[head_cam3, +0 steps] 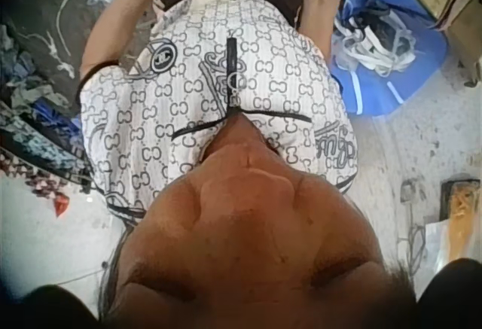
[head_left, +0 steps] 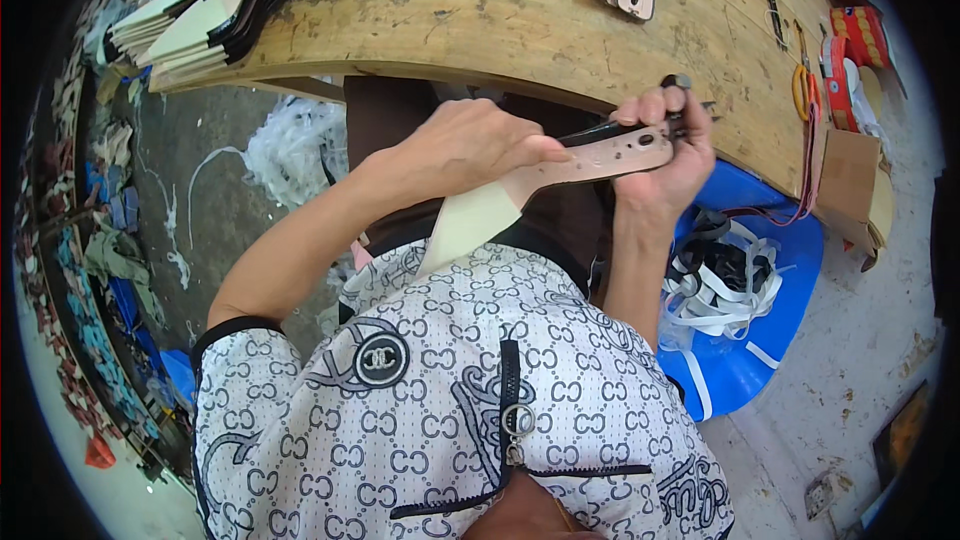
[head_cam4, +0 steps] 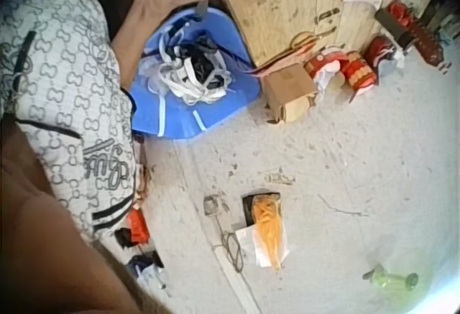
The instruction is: The person attaches edge strips along the contours of shoe insoles by hand, trimming the excess material with snips, and pulls plastic strips from a bin.
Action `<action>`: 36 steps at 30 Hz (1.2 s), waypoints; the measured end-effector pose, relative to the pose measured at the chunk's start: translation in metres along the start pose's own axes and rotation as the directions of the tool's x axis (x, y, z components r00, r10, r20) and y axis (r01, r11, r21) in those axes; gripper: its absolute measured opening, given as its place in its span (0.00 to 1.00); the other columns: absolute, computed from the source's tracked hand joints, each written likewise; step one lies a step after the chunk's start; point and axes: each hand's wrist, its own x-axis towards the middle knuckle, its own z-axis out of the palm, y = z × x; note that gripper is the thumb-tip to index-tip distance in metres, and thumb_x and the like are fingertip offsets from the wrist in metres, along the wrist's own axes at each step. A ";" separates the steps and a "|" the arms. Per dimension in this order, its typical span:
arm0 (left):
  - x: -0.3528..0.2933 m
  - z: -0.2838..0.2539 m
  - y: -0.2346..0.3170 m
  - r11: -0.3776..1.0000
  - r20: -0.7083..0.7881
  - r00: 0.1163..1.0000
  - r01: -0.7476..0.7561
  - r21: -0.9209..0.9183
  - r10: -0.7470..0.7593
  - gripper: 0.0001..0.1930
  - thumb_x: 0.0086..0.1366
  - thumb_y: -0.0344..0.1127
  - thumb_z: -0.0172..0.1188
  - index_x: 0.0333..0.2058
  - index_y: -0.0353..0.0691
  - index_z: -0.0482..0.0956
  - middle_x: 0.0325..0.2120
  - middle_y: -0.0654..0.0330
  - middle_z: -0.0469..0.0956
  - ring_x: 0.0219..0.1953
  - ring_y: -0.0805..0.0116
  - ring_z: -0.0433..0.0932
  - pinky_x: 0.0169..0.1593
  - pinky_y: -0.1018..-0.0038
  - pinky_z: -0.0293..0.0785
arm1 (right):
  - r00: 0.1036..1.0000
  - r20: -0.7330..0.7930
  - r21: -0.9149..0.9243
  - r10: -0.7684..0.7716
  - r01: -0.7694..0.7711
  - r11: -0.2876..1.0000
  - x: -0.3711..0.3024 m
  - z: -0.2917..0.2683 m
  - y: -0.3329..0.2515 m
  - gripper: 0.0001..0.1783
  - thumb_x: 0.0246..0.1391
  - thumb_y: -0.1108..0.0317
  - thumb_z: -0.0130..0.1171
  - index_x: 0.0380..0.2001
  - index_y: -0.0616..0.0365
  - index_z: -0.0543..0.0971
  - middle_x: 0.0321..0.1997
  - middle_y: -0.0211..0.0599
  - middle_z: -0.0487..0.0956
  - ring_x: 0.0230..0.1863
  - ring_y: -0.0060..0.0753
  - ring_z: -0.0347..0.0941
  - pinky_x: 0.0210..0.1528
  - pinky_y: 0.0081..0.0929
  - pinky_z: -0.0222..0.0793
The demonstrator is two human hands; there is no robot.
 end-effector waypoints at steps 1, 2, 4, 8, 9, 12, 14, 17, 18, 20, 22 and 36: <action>-0.005 0.000 -0.005 0.996 -0.024 0.999 0.039 0.079 -0.037 0.18 0.67 0.45 0.50 0.30 0.35 0.79 0.13 0.53 0.70 0.18 0.72 0.70 0.25 0.68 0.66 | 0.999 0.051 0.039 0.010 -0.012 0.999 -0.003 0.006 -0.007 0.15 0.60 0.60 0.45 0.25 0.59 0.71 0.20 0.42 0.72 0.24 0.41 0.67 0.33 0.39 0.65; -0.011 -0.003 -0.007 0.996 -0.023 0.999 0.038 0.077 -0.036 0.18 0.67 0.45 0.50 0.30 0.35 0.79 0.13 0.53 0.70 0.18 0.72 0.70 0.25 0.68 0.66 | 0.999 0.053 0.031 -0.013 0.012 0.999 -0.003 0.008 -0.013 0.15 0.60 0.60 0.45 0.25 0.58 0.71 0.20 0.42 0.72 0.23 0.41 0.67 0.33 0.38 0.65; -0.022 -0.011 -0.010 0.942 0.108 0.980 0.194 -0.274 -0.170 0.19 0.64 0.45 0.53 0.26 0.33 0.79 0.13 0.53 0.70 0.19 0.69 0.73 0.25 0.70 0.68 | 0.985 0.171 -0.036 -0.012 0.019 0.999 -0.004 0.015 -0.014 0.16 0.61 0.59 0.44 0.26 0.58 0.71 0.20 0.43 0.73 0.23 0.42 0.67 0.33 0.39 0.66; -0.026 -0.022 -0.010 0.623 0.082 0.970 0.210 -0.753 -0.228 0.19 0.61 0.39 0.57 0.46 0.32 0.77 0.28 0.53 0.79 0.30 0.79 0.74 0.36 0.80 0.71 | 0.966 0.249 -0.200 -0.067 0.119 0.973 -0.002 0.058 -0.003 0.17 0.64 0.58 0.42 0.31 0.60 0.72 0.21 0.43 0.75 0.25 0.40 0.71 0.34 0.37 0.69; -0.024 -0.035 -0.012 0.721 0.114 0.977 0.212 -0.659 -0.182 0.24 0.59 0.37 0.60 0.53 0.31 0.72 0.37 0.50 0.80 0.36 0.73 0.76 0.43 0.78 0.71 | 0.982 0.134 -0.385 -0.133 0.175 0.906 0.003 0.068 0.005 0.17 0.64 0.58 0.42 0.34 0.61 0.73 0.23 0.43 0.76 0.27 0.38 0.74 0.34 0.34 0.71; -0.015 -0.066 0.032 0.984 -0.264 0.953 0.117 -0.136 -0.150 0.41 0.47 0.49 0.70 0.55 0.30 0.66 0.35 0.47 0.78 0.40 0.58 0.78 0.47 0.69 0.72 | 0.979 0.136 -0.741 -0.155 0.204 0.639 0.019 0.096 0.047 0.23 0.65 0.53 0.43 0.47 0.64 0.71 0.32 0.41 0.81 0.29 0.28 0.76 0.35 0.25 0.72; -0.010 -0.066 0.027 0.994 -0.407 0.907 0.106 -0.023 -0.106 0.47 0.40 0.51 0.75 0.55 0.32 0.62 0.37 0.48 0.77 0.40 0.60 0.78 0.45 0.69 0.72 | 0.920 0.357 -0.670 -0.160 0.372 0.643 0.034 0.111 0.067 0.26 0.65 0.51 0.44 0.51 0.66 0.70 0.34 0.40 0.82 0.26 0.22 0.74 0.28 0.19 0.70; -0.018 -0.073 0.026 0.865 -0.447 0.869 -0.046 -0.499 -0.212 0.38 0.38 0.42 0.77 0.47 0.33 0.70 0.33 0.62 0.73 0.33 0.74 0.72 0.37 0.77 0.70 | 0.949 0.308 -0.721 0.071 0.185 0.668 0.038 0.141 0.030 0.21 0.64 0.56 0.47 0.49 0.62 0.74 0.31 0.42 0.82 0.17 0.12 0.67 0.14 0.11 0.55; -0.021 -0.067 0.017 0.823 -0.411 0.900 -0.119 -0.555 -0.148 0.35 0.40 0.39 0.77 0.47 0.34 0.71 0.31 0.66 0.71 0.32 0.80 0.69 0.34 0.82 0.68 | 0.955 0.294 -0.708 0.046 0.186 0.681 0.042 0.135 0.030 0.18 0.63 0.58 0.49 0.43 0.63 0.76 0.31 0.45 0.82 0.13 0.13 0.64 0.11 0.11 0.51; -0.025 -0.055 0.018 0.554 -0.183 0.964 -0.049 -0.831 -0.191 0.31 0.41 0.34 0.76 0.44 0.35 0.72 0.28 0.69 0.69 0.25 0.83 0.66 0.29 0.86 0.62 | 0.957 0.284 -0.723 0.061 0.172 0.669 0.049 0.112 0.021 0.17 0.63 0.58 0.50 0.36 0.64 0.75 0.30 0.46 0.82 0.15 0.17 0.69 0.12 0.12 0.55; -0.024 -0.046 0.035 0.426 -0.106 0.969 -0.001 -0.905 -0.224 0.36 0.40 0.31 0.75 0.51 0.35 0.71 0.31 0.67 0.75 0.24 0.84 0.67 0.28 0.88 0.62 | 0.979 0.201 -0.697 0.043 0.112 0.709 0.054 0.086 0.019 0.16 0.62 0.59 0.50 0.35 0.64 0.75 0.29 0.48 0.82 0.14 0.18 0.69 0.11 0.12 0.54; 0.042 -0.051 0.014 0.974 -0.632 0.769 -0.204 -0.098 0.097 0.34 0.37 0.36 0.74 0.49 0.39 0.77 0.32 0.52 0.80 0.33 0.61 0.80 0.38 0.70 0.75 | 0.959 0.086 -0.579 -0.271 0.270 0.770 -0.038 0.066 0.015 0.13 0.61 0.67 0.50 0.34 0.68 0.75 0.38 0.53 0.80 0.36 0.35 0.79 0.14 0.19 0.66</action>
